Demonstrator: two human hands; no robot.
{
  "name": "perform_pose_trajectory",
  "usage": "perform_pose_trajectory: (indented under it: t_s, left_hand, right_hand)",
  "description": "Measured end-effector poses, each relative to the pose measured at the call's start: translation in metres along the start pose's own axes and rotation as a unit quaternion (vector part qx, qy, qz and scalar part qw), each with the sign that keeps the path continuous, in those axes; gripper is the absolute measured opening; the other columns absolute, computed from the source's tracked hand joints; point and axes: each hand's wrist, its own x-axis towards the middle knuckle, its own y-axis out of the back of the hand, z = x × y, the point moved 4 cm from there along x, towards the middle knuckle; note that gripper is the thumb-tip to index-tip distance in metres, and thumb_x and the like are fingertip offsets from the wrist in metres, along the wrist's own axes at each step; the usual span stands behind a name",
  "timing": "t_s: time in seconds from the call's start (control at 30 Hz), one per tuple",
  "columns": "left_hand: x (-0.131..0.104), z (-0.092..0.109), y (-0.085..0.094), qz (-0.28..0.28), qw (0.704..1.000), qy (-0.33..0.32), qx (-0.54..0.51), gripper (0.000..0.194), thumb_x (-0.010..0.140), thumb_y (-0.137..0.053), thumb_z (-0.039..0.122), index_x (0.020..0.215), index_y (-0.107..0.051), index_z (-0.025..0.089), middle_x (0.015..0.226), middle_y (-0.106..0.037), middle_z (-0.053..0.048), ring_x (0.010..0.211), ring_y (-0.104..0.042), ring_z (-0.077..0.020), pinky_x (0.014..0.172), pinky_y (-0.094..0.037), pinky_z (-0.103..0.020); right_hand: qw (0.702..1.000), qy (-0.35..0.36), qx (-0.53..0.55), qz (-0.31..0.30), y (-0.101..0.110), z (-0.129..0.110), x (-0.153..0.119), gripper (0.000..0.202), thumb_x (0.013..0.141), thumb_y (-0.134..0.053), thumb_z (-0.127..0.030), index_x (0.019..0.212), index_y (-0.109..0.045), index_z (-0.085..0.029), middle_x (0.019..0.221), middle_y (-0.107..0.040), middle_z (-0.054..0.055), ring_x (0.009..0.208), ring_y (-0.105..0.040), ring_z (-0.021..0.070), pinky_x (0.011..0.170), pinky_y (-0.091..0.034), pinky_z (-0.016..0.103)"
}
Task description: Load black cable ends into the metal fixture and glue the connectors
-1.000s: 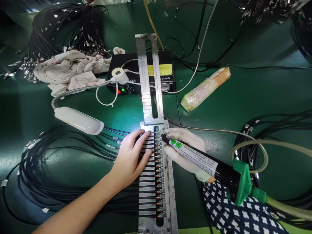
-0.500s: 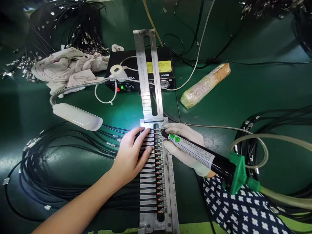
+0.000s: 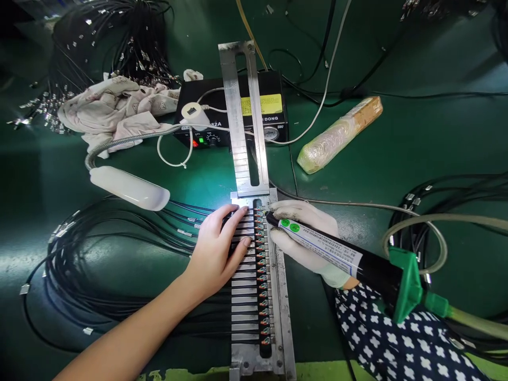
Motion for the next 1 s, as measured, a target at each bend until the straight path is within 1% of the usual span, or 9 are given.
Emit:
perform_pose_trajectory:
  t_s: [0.1,0.23,0.47,0.57,0.7,0.87,1.0]
  left_hand:
    - [0.0003,0.0001,0.0004,0.001,1.0,-0.002,-0.001,0.049,0.097,-0.048,0.027,0.143,-0.038,0.016,0.138,-0.047,-0.017,0.13,-0.044,-0.0307,0.108,-0.038,-0.048]
    - [0.0,0.0005,-0.0001,-0.003,1.0,-0.002,0.0,0.048,0.097,-0.048,0.027,0.142,-0.039,0.014,0.138,-0.046,-0.018,0.13,-0.044,-0.0305,0.108,-0.038,-0.048]
    - [-0.0003,0.0009,-0.0005,-0.001,1.0,-0.004,0.003,0.048,0.097,-0.049,0.027,0.142,-0.04,0.013,0.138,-0.046,-0.018,0.13,-0.043,-0.0304,0.108,-0.038,-0.047]
    - [-0.0004,0.0008,-0.0006,0.0,1.0,-0.004,0.003,0.048,0.097,-0.048,0.027,0.142,-0.039,0.014,0.138,-0.047,-0.018,0.13,-0.044,-0.0302,0.108,-0.038,-0.047]
    - [-0.0008,0.0001,-0.0004,-0.002,1.0,-0.001,0.001,0.048,0.097,-0.047,0.027,0.143,-0.038,0.014,0.138,-0.047,-0.018,0.13,-0.044,-0.0303,0.108,-0.039,-0.048]
    - [0.0002,0.0005,-0.0004,-0.001,1.0,-0.003,0.001,0.048,0.097,-0.047,0.027,0.143,-0.038,0.015,0.138,-0.047,-0.017,0.13,-0.044,-0.0302,0.108,-0.039,-0.047]
    - [0.0006,0.0007,-0.0011,-0.001,1.0,-0.004,0.003,0.048,0.097,-0.048,0.027,0.142,-0.04,0.013,0.137,-0.047,-0.018,0.129,-0.044,-0.0304,0.108,-0.038,-0.047]
  right_hand:
    - [1.0,-0.003,0.003,0.004,0.0002,-0.0003,0.0,0.016,0.082,-0.071,-0.015,0.094,-0.069,-0.025,0.102,-0.076,0.006,0.094,-0.073,0.023,0.089,-0.061,0.039]
    - [1.0,-0.002,0.004,0.002,-0.0001,-0.0003,-0.0003,0.017,0.081,-0.071,-0.014,0.094,-0.07,-0.024,0.102,-0.076,0.006,0.094,-0.073,0.0223,0.089,-0.061,0.037]
    - [1.0,-0.003,0.011,0.005,0.0009,0.0011,-0.0006,0.015,0.081,-0.072,-0.015,0.094,-0.07,-0.023,0.102,-0.076,0.007,0.094,-0.073,0.0222,0.089,-0.061,0.037]
    - [1.0,-0.004,0.01,0.002,0.0012,0.0009,-0.0008,0.015,0.081,-0.071,-0.014,0.094,-0.07,-0.022,0.101,-0.076,0.007,0.093,-0.073,0.0215,0.089,-0.061,0.036]
    - [1.0,-0.004,0.007,0.004,0.0008,0.0017,-0.0016,0.017,0.082,-0.071,-0.014,0.096,-0.069,-0.023,0.104,-0.075,0.007,0.096,-0.072,0.022,0.09,-0.061,0.037]
    - [1.0,-0.008,0.005,0.009,-0.0009,0.0034,-0.0015,0.016,0.083,-0.071,-0.015,0.096,-0.069,-0.023,0.103,-0.075,0.006,0.096,-0.072,0.0221,0.09,-0.06,0.038]
    - [1.0,-0.007,0.01,0.007,-0.0017,0.0049,-0.0017,0.017,0.083,-0.072,-0.014,0.097,-0.069,-0.022,0.105,-0.074,0.007,0.099,-0.071,0.0224,0.092,-0.059,0.038]
